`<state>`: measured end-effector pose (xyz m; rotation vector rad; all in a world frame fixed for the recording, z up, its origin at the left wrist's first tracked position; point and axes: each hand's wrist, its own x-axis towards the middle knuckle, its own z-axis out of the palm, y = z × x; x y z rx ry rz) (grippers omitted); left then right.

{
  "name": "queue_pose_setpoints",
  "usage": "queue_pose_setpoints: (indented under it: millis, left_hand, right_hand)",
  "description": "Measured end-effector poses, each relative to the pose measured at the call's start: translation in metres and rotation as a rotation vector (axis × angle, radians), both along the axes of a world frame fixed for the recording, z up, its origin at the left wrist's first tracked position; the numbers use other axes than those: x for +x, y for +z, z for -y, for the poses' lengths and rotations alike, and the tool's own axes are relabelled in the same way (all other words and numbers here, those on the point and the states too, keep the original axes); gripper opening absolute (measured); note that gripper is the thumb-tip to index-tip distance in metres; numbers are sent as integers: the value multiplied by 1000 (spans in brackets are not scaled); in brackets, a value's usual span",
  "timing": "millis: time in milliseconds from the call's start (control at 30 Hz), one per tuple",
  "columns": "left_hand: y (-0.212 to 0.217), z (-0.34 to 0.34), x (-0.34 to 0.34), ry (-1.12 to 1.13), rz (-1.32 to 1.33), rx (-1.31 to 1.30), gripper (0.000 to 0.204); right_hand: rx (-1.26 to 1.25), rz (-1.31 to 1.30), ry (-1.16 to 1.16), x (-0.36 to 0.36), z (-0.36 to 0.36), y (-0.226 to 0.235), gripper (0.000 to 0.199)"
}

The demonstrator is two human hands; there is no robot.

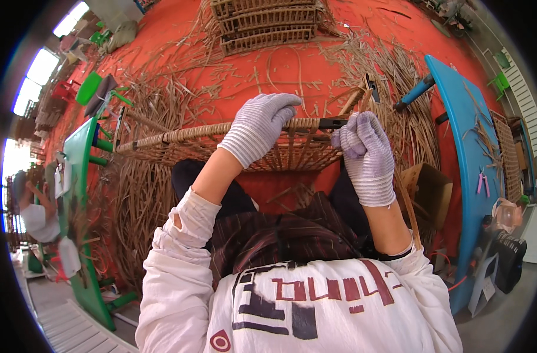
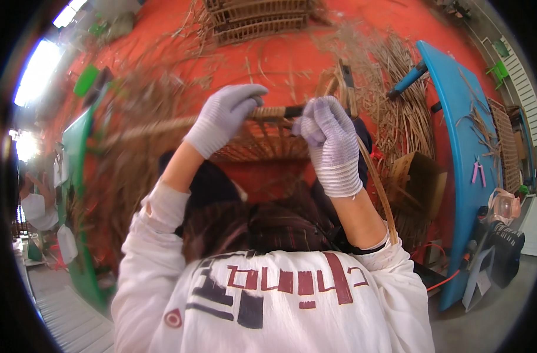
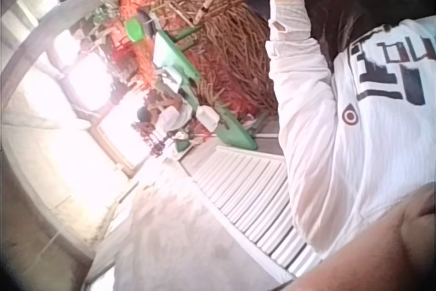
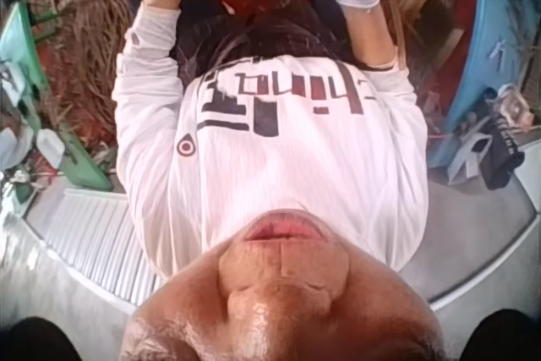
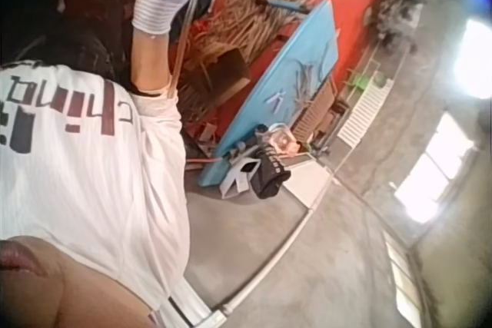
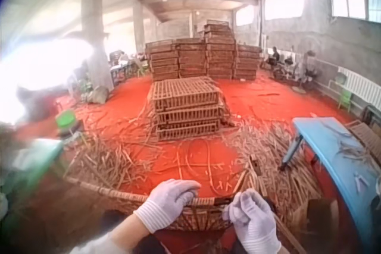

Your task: Weaving bamboo strips into a frame and securing them using a pneumatic stapler.

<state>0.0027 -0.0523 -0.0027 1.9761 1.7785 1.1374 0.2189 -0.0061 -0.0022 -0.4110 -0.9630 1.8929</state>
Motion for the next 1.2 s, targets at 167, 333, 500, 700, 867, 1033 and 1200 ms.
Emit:
queue_pose_setpoints:
  millis: [167,333,500,700,867,1033,1200]
  left_hand:
    - [-4,3,8,-7,-310,91,25]
    - [-3,5,11,5,-371,43,34]
    - [0,7,8,-11,-268,33,33]
    - [2,9,4,-44,-152,0,39]
    - [4,8,9,-26,-187,-27,39]
    - [9,1,16,18,-282,-106,36]
    - [12,-10,20,-56,-147,-228,35]
  right_hand:
    - [6,-33,5,-2,0,-3,24]
    - [-19,-57,34,3,3,-7,23]
    - [-16,-27,-4,3,7,-11,24]
    - [-46,-2,-41,5,12,-11,23]
    - [-43,-37,-4,9,12,-12,22]
    - [-15,-84,29,9,12,-20,20]
    - [-4,-11,-14,8,12,-30,21]
